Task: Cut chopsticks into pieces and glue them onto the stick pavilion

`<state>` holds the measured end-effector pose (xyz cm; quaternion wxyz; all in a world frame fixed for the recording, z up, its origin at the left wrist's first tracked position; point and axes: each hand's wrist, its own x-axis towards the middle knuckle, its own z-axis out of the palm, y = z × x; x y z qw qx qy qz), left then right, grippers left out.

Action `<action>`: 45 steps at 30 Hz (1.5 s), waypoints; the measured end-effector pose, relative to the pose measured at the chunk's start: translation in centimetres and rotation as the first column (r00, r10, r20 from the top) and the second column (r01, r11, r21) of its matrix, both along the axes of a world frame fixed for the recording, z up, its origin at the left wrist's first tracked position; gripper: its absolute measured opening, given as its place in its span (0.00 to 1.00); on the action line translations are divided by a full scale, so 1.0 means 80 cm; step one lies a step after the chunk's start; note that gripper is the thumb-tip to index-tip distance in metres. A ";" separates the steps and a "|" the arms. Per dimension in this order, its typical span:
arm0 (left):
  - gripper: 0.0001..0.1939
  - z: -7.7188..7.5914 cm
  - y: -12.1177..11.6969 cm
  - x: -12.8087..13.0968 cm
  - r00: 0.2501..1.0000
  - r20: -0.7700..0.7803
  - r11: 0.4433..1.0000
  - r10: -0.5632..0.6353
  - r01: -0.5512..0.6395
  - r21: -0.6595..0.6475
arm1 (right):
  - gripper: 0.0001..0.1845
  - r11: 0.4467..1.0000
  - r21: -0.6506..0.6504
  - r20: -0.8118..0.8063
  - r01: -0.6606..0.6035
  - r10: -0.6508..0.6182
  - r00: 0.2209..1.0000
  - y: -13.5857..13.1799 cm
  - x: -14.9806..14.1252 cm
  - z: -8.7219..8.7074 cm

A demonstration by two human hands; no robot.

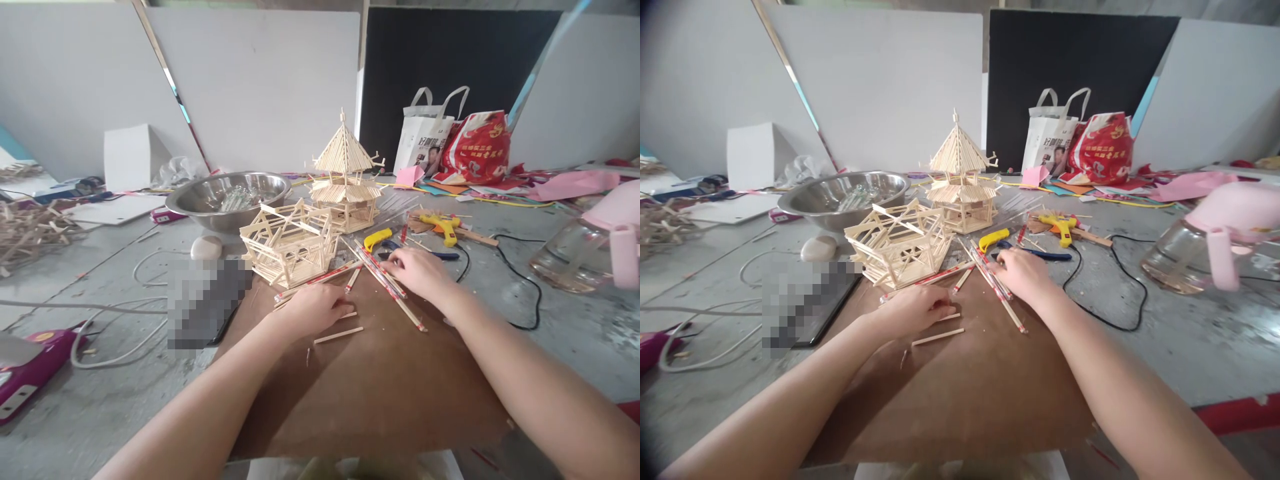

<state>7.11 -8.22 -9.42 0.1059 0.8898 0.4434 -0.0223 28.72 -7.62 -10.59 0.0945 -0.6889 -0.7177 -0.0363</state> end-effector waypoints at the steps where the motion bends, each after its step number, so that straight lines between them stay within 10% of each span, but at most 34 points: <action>1: 0.17 -0.001 0.001 -0.001 1.000 0.010 1.000 0.007 -0.007 -0.001 | 0.21 0.998 -0.056 0.000 -0.027 0.027 1.000 -0.004 -0.006 0.002; 14: 0.17 -0.012 0.012 -0.005 0.994 0.011 0.992 0.106 -0.106 0.061 | 0.16 0.976 -0.195 0.068 0.102 -0.090 0.994 0.000 -0.013 -0.007; 30: 0.14 -0.011 0.013 -0.004 0.988 0.078 0.987 0.134 -0.140 0.083 | 0.18 0.937 0.285 -0.408 0.202 -0.072 0.910 -0.002 0.007 0.002; 34: 0.13 -0.010 0.014 -0.004 0.981 0.156 0.976 0.116 -0.142 0.166 | 0.16 0.881 0.405 -0.672 0.245 0.105 0.733 -0.004 0.010 0.007; 38: 0.13 -0.008 0.014 -0.003 0.966 0.229 0.948 0.117 -0.178 0.263 | 0.13 0.826 0.412 -0.889 0.385 0.272 0.368 0.005 0.016 0.008; 42: 0.14 -0.001 0.008 -0.002 0.989 0.141 0.971 0.049 -0.080 0.224 | 0.10 0.807 0.402 -0.897 0.432 0.443 0.007 0.016 0.023 0.009; 45: 0.17 0.008 -0.002 0.000 0.997 0.026 0.985 -0.079 0.074 0.155 | 0.09 0.835 0.372 -0.884 0.405 0.452 -0.121 0.018 0.026 0.009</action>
